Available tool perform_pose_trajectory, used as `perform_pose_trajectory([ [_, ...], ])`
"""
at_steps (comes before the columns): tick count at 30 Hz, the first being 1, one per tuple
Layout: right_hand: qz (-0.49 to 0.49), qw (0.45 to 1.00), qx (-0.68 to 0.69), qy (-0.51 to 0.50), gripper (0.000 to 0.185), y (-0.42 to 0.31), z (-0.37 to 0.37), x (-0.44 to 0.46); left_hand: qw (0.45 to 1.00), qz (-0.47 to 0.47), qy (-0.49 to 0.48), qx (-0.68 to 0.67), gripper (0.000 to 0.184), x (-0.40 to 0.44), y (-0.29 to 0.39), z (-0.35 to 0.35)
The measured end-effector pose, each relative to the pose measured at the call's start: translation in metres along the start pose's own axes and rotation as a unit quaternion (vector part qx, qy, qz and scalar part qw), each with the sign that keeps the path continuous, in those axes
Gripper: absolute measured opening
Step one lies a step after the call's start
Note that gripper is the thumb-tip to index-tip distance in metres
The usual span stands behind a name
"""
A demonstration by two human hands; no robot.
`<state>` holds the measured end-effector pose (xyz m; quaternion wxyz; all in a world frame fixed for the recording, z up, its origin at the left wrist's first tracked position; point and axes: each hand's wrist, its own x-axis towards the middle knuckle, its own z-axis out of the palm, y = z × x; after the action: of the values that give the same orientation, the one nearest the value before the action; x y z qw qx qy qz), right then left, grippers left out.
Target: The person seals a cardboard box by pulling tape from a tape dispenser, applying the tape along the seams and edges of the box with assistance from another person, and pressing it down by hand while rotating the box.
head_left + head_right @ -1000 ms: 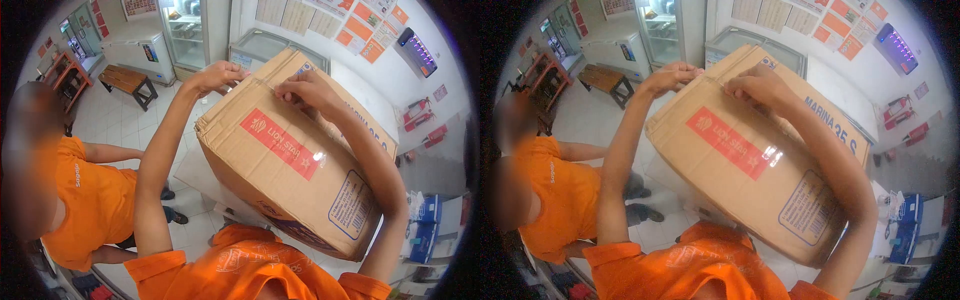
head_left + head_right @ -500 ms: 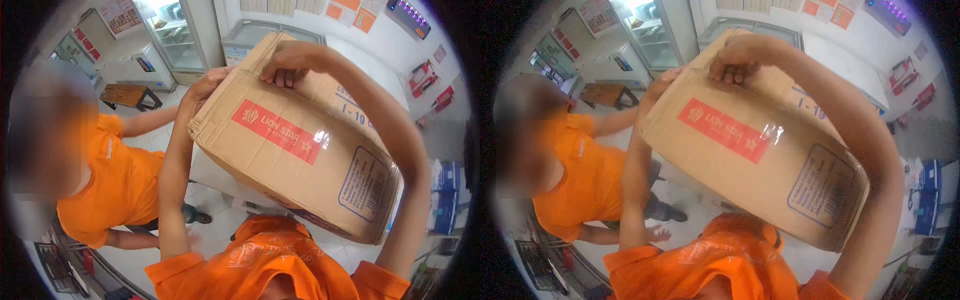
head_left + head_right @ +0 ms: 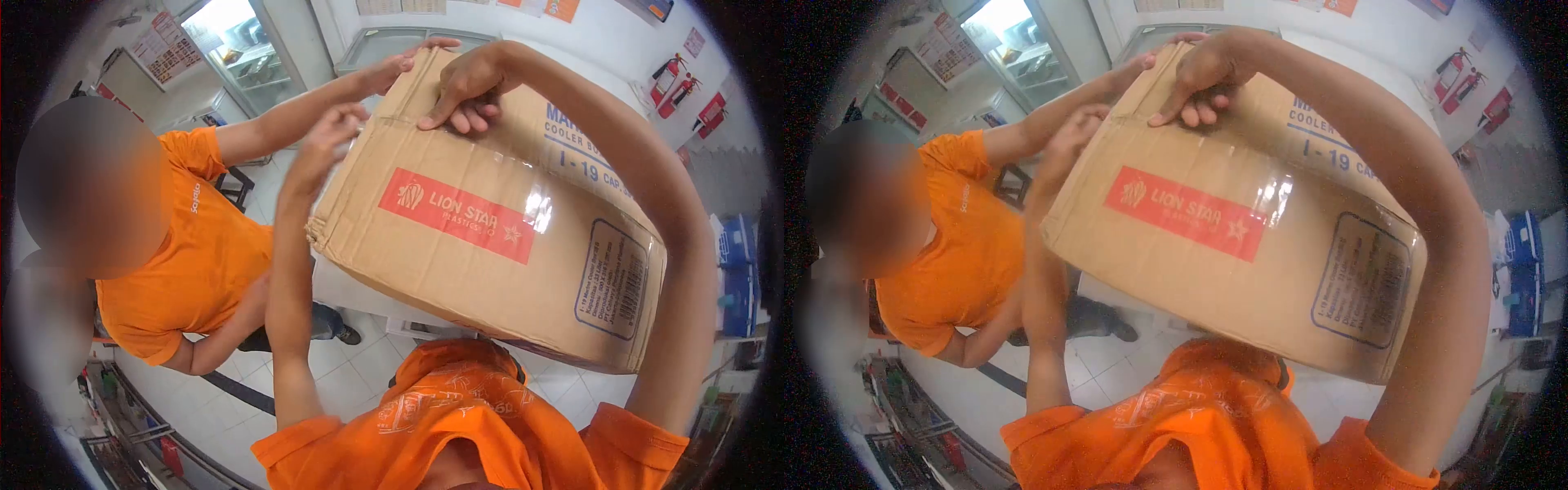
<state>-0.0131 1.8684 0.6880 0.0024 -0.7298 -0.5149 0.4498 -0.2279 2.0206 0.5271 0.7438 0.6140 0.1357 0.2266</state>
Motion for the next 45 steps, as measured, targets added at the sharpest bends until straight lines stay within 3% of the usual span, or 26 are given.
perform_pose_trajectory([
  [1, -0.005, 1.0, 0.003, 0.015, 0.05, 0.001, 0.002, -0.002, 0.999, 0.03, 0.02, -0.011, 0.044, -0.014, 0.028, 0.009],
  [3, -0.018, 0.999, 0.019, 0.031, 0.049, 0.005, 0.006, -0.004, 0.955, 0.127, -0.05, 0.265, 0.048, -0.039, 0.066, 0.032],
  [5, -0.036, 0.998, 0.044, 0.034, 0.048, 0.013, 0.005, -0.005, 0.791, 0.226, -0.148, 0.549, 0.05, -0.054, 0.081, 0.062],
  [9, -0.1, 0.991, 0.026, 0.086, 0.045, 0.016, 0.013, -0.02, 0.731, 0.18, -0.094, 0.652, 0.048, -0.068, 0.093, 0.097],
  [12, -0.197, 0.968, 0.012, 0.152, 0.044, 0.034, 0.023, -0.046, 0.599, 0.217, -0.047, 0.77, 0.049, -0.078, 0.094, 0.121],
  [14, -0.228, 0.947, -0.014, 0.225, 0.044, 0.045, 0.027, -0.091, 0.605, 0.221, -0.035, 0.764, 0.049, -0.079, 0.092, 0.124],
  [17, -0.263, 0.866, -0.045, 0.422, 0.039, 0.106, 0.036, -0.151, 0.653, 0.247, -0.068, 0.713, 0.05, -0.07, 0.077, 0.102],
  [18, -0.241, 0.901, 0.01, 0.361, 0.033, 0.114, 0.034, -0.188, 0.673, 0.218, -0.076, 0.703, 0.05, -0.068, 0.078, 0.103],
  [19, -0.268, 0.849, -0.04, 0.453, 0.033, 0.147, 0.036, -0.205, 0.69, 0.187, -0.087, 0.694, 0.05, -0.067, 0.086, 0.104],
  [20, -0.263, 0.8, -0.031, 0.538, 0.034, 0.178, 0.045, -0.22, 0.693, 0.17, -0.109, 0.692, 0.051, -0.06, 0.09, 0.097],
  [21, -0.169, 0.799, -0.029, 0.576, 0.035, 0.195, 0.058, -0.247, 0.695, 0.15, -0.127, 0.691, 0.052, -0.053, 0.092, 0.089],
  [25, -0.104, 0.736, 0.16, 0.65, 0.036, 0.401, 0.112, -0.255, 0.651, 0.148, -0.125, 0.734, 0.05, -0.043, 0.114, 0.083],
  [26, -0.049, 0.764, 0.198, 0.612, 0.035, 0.44, 0.137, -0.249, 0.636, 0.147, -0.115, 0.749, 0.049, -0.053, 0.117, 0.096],
  [28, 0.072, 0.814, 0.214, 0.535, 0.035, 0.515, 0.19, -0.225, 0.682, 0.061, 0.006, 0.729, 0.048, -0.083, 0.132, 0.132],
  [29, 0.138, 0.835, 0.193, 0.496, 0.036, 0.554, 0.227, -0.203, 0.689, 0.1, 0.042, 0.716, 0.048, -0.099, 0.137, 0.155],
  [30, 0.102, 0.883, 0.171, 0.425, 0.051, 0.609, 0.272, -0.183, 0.694, 0.138, 0.079, 0.702, 0.048, -0.115, 0.139, 0.181],
  [32, 0.113, 0.923, 0.17, 0.325, 0.078, 0.628, 0.346, -0.172, 0.676, 0.243, 0.195, 0.668, 0.044, -0.164, 0.108, 0.281],
  [33, 0.074, 0.92, 0.227, 0.31, 0.077, 0.635, 0.371, -0.169, 0.772, 0.225, 0.191, 0.564, 0.049, -0.21, 0.093, 0.254],
  [34, 0.05, 0.912, 0.274, 0.302, 0.069, 0.649, 0.394, -0.159, 0.799, 0.251, 0.177, 0.517, 0.042, -0.225, 0.069, 0.283],
  [36, -0.008, 0.89, 0.285, 0.355, 0.075, 0.672, 0.417, -0.138, 0.818, 0.312, -0.114, 0.469, 0.027, -0.216, 0.015, 0.374],
  [37, -0.031, 0.886, 0.254, 0.387, 0.078, 0.672, 0.415, -0.126, 0.822, 0.298, -0.207, 0.44, 0.02, -0.211, -0.006, 0.412],
  [39, 0.002, 0.914, 0.21, 0.347, 0.079, 0.652, 0.378, -0.116, 0.699, 0.303, -0.037, 0.646, 0.016, -0.198, -0.038, 0.497],
  [41, -0.032, 0.947, 0.131, 0.291, 0.079, 0.646, 0.347, -0.096, 0.778, 0.298, 0.034, 0.553, 0.019, -0.173, -0.059, 0.526],
  [42, -0.052, 0.959, 0.087, 0.264, 0.079, 0.644, 0.337, -0.088, 0.85, 0.34, 0.023, 0.401, 0.019, -0.165, -0.078, 0.522],
  [44, -0.135, 0.965, 0.021, 0.225, 0.078, 0.643, 0.334, -0.074, 0.909, 0.266, 0.086, 0.309, 0.014, -0.167, -0.115, 0.537],
  [45, -0.175, 0.963, -0.012, 0.203, 0.078, 0.642, 0.333, -0.069, 0.89, 0.247, 0.051, 0.38, 0.013, -0.159, -0.133, 0.54],
])
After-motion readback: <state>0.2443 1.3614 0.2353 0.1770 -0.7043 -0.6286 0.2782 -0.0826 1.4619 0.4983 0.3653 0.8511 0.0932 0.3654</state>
